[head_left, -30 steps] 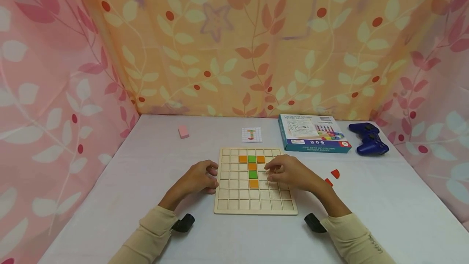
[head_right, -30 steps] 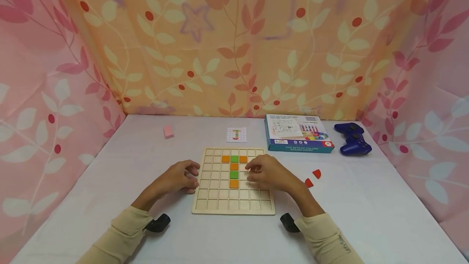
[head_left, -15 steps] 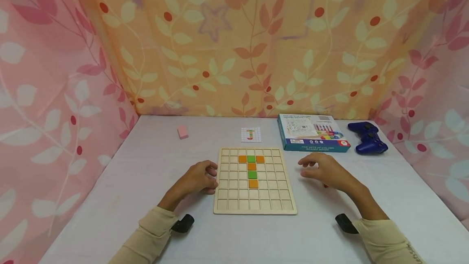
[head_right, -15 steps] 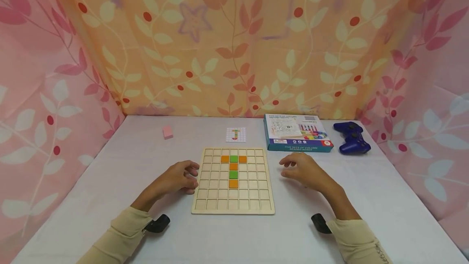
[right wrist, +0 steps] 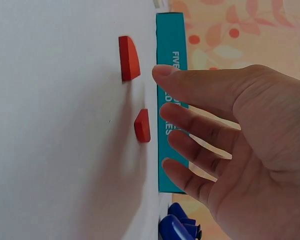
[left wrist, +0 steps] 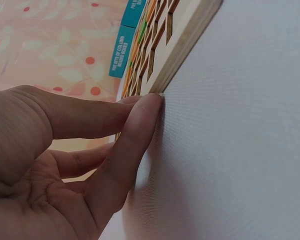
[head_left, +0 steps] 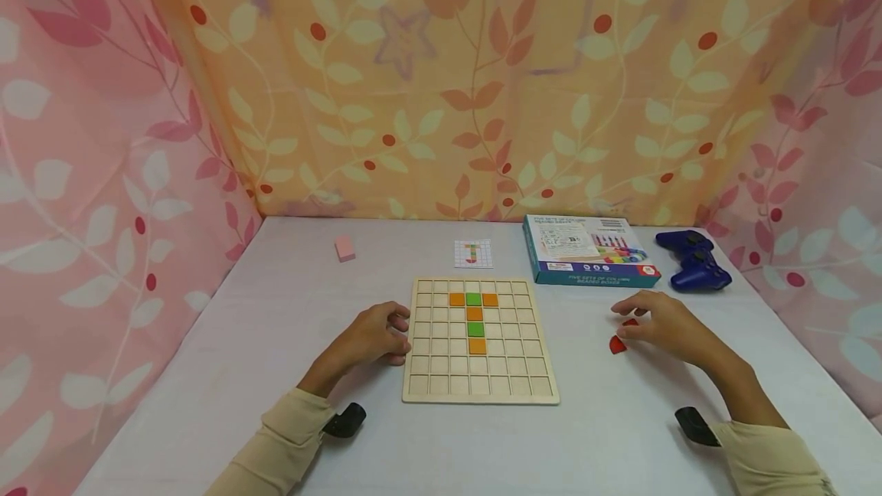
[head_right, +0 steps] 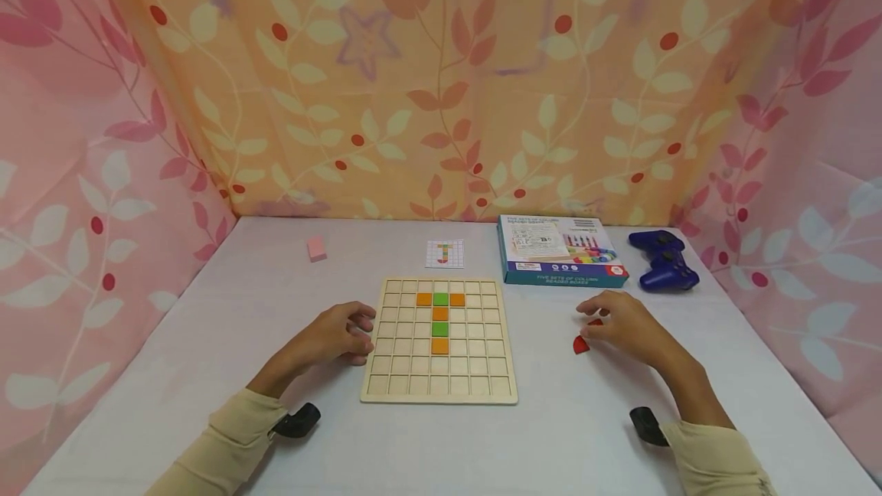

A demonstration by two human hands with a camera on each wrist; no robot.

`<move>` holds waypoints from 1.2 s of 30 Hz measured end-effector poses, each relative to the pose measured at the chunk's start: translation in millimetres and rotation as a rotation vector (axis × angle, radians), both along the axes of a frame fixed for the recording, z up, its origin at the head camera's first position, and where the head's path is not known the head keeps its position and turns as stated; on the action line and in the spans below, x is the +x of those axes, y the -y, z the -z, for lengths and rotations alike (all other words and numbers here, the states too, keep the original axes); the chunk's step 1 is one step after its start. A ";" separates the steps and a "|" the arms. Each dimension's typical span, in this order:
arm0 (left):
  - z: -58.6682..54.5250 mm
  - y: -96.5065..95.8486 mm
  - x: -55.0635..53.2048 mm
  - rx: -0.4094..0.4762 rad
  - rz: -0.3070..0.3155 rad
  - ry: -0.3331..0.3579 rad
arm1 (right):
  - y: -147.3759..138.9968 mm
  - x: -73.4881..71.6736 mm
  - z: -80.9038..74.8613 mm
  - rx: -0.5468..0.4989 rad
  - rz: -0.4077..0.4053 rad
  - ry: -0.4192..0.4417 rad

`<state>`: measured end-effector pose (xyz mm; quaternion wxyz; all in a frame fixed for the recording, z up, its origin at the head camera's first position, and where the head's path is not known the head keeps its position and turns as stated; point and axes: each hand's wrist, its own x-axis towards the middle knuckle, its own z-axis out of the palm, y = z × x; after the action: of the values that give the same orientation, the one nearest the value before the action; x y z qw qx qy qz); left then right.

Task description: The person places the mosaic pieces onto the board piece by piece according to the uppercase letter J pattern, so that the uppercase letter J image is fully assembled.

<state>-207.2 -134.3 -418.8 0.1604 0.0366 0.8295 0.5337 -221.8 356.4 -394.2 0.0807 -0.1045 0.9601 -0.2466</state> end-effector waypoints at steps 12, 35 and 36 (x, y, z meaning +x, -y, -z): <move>0.1 -0.3 -0.7 0.004 0.000 0.007 | -11.7 3.4 2.6 0.043 0.007 0.024; 0.9 -0.6 -0.6 -0.011 -0.010 0.013 | -20.5 0.9 9.3 0.066 0.004 -0.001; 0.9 -0.5 -0.6 -0.011 -0.009 0.012 | -20.1 0.6 9.4 0.064 0.008 0.003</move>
<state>-207.8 -133.9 -419.7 0.1633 0.0286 0.8317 0.5299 -221.1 376.5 -403.7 0.0843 -0.0978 0.9677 -0.2164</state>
